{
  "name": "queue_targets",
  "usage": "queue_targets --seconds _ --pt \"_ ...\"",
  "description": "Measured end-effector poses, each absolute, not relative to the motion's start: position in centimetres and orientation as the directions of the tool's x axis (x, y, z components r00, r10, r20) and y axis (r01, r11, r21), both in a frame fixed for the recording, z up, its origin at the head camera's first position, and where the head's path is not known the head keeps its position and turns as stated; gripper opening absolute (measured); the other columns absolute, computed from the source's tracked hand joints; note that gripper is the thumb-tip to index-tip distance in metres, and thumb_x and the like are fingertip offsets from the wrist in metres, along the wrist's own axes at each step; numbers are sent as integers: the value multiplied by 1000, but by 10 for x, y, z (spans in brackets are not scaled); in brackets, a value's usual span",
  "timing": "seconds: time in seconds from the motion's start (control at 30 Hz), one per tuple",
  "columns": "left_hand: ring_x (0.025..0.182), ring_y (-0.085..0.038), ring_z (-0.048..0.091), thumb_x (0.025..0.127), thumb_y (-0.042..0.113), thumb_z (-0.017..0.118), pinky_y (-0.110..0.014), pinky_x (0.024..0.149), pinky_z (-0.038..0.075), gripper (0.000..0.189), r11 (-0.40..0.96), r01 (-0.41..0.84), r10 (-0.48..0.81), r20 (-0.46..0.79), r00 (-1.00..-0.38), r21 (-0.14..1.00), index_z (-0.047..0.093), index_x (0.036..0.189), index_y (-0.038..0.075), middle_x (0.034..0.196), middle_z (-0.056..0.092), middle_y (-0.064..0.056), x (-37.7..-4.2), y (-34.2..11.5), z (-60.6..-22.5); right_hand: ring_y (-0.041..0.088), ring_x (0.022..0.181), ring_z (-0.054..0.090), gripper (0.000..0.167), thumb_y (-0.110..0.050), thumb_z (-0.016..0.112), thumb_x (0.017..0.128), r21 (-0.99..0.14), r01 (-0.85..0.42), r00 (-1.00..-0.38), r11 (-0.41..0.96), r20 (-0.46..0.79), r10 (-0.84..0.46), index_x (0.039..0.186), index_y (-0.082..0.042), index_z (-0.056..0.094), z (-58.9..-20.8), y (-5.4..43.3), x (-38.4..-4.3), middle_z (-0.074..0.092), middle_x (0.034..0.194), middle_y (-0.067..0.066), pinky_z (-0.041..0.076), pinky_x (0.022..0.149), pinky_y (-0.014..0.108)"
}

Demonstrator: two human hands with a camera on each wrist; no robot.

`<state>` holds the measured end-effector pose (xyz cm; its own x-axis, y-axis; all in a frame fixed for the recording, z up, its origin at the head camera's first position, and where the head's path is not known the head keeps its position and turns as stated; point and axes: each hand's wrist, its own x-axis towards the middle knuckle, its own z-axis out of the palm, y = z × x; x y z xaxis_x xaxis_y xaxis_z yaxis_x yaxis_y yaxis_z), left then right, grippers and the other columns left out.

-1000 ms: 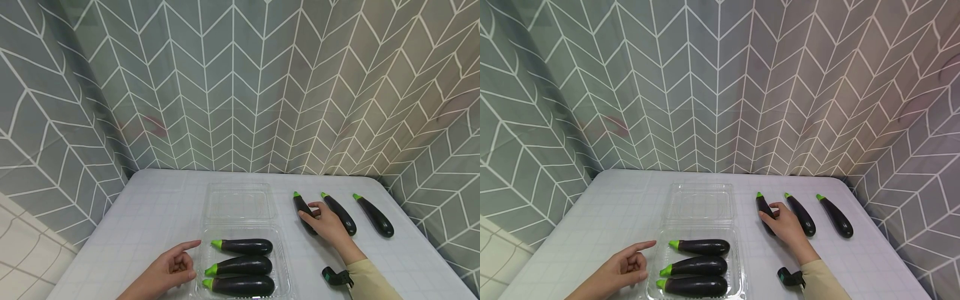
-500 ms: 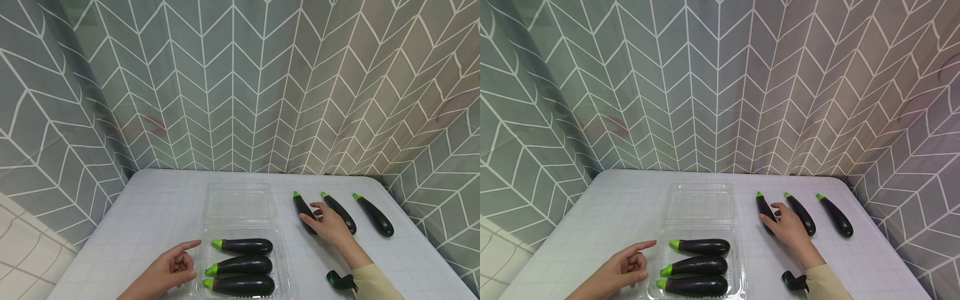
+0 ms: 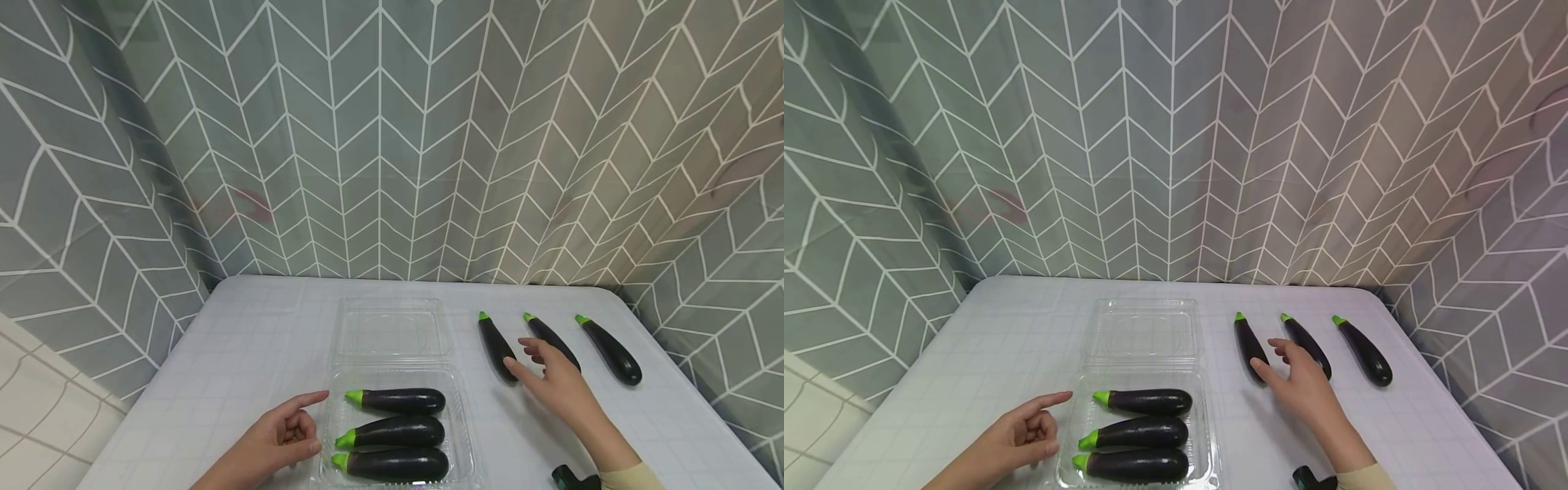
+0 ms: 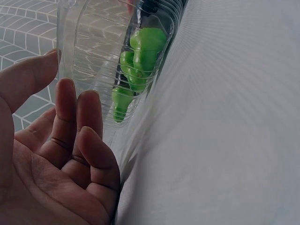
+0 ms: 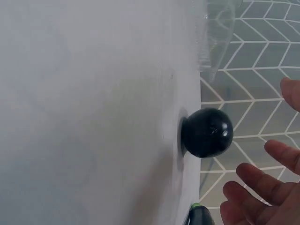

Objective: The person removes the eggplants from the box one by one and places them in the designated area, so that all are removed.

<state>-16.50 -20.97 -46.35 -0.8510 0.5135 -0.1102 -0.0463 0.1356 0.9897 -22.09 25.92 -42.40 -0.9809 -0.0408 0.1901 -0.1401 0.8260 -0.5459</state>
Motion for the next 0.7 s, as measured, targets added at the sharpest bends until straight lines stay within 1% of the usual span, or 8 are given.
queue_targets --seconds 0.13,0.33,0.43,0.57,0.7 --pt "76 -11 55 97 12 65 -25 69 49 66 141 -49 512 -115 -851 989 31 151 -2 93 61 -11 -164 -210 -464 34 115 57 59 -44 66 95 -592 -168 -978 788 203 -56 135 -3 54 -420 253 -212 61 124 19 48 90 52" --pt "75 -10 55 97 12 64 -25 69 49 65 138 -31 514 -99 -852 990 32 152 -1 93 61 -11 -164 -211 -464 30 114 58 56 -41 66 95 -642 -179 -977 745 205 -59 135 -3 54 -417 241 -200 60 129 14 48 91 48" --pt "74 -9 55 97 11 63 -25 67 49 64 128 -32 517 -94 -851 991 32 151 -1 92 62 -10 -164 -211 -464 25 113 59 52 -37 66 96 -693 -188 -977 696 203 -62 135 -5 54 -420 238 -193 60 128 10 49 90 39" --pt "73 -9 54 98 11 63 -25 67 49 64 118 -48 520 -103 -848 992 31 152 -2 92 62 -10 -165 -210 -465 21 112 59 47 -31 66 96 -757 -209 -975 619 208 -76 133 -4 54 -424 233 -184 60 128 8 48 89 27" --pt "72 -8 55 97 11 64 -26 65 50 64 127 -7 526 -73 -847 992 32 151 -2 92 62 -10 -165 -210 -463 14 108 60 44 -27 66 97 -795 -212 -975 568 211 -69 133 -5 55 -427 226 -178 62 125 7 48 87 23"
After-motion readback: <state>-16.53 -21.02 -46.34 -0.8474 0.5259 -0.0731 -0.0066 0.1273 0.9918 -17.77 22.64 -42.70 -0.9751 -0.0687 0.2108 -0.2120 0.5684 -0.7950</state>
